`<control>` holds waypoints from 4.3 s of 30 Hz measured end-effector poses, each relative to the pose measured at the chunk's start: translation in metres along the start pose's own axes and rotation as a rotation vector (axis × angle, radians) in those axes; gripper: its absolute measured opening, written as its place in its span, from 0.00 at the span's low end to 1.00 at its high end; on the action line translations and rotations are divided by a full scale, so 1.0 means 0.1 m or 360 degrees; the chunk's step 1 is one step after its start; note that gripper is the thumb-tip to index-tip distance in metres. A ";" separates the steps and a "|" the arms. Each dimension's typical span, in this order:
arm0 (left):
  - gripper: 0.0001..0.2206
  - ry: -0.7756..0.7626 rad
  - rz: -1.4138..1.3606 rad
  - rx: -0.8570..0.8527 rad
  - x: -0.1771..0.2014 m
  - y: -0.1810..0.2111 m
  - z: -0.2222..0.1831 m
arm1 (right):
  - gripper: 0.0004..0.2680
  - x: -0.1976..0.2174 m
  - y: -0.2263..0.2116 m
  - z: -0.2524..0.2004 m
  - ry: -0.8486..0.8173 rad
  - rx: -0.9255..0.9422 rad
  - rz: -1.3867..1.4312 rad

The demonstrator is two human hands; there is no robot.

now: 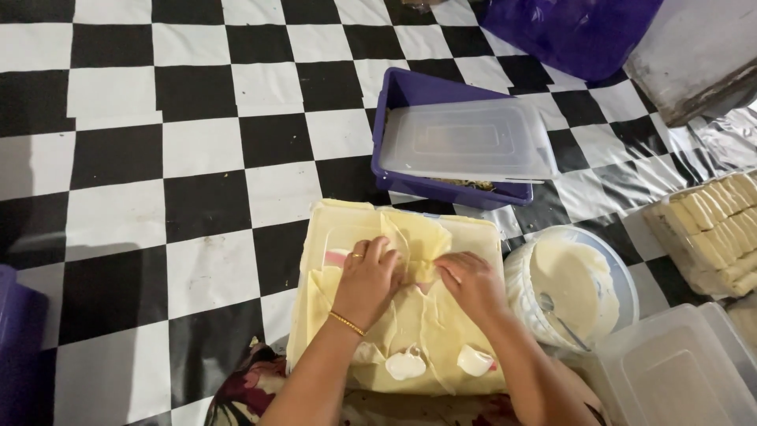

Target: The person is preparing rolled food items by laying out dough sheets, adding filling, and rolling them into shape on a tray.

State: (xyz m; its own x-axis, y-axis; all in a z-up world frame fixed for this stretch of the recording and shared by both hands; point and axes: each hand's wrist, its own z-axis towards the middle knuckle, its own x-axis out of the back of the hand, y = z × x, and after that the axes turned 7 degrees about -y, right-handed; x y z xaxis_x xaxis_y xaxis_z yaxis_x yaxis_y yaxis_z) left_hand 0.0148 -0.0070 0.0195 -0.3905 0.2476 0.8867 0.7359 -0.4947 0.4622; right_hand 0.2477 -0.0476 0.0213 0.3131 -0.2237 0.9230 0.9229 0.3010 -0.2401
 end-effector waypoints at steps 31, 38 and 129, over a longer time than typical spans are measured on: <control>0.09 0.0053 0.0128 -0.0014 -0.17 0.02 0.04 | 0.11 -0.09 -0.07 0.28 -0.0483 0.0254 -0.0046; 0.07 0.0073 0.0163 0.0121 -0.13 0.00 0.32 | 0.11 -0.13 0.09 0.32 -0.0566 0.0077 -0.0019; 0.42 -0.0268 -0.2130 0.0125 0.33 1.78 -1.14 | 0.19 1.76 1.20 -3.56 0.0397 -0.1510 0.0789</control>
State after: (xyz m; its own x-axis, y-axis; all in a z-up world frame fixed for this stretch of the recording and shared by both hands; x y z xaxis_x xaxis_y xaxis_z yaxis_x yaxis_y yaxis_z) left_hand 0.0697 -0.1813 0.1298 -0.7593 0.5994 -0.2534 -0.1216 0.2518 0.9601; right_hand 0.4932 -0.3807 0.0479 0.6345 -0.4881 0.5993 0.4459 -0.4022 -0.7996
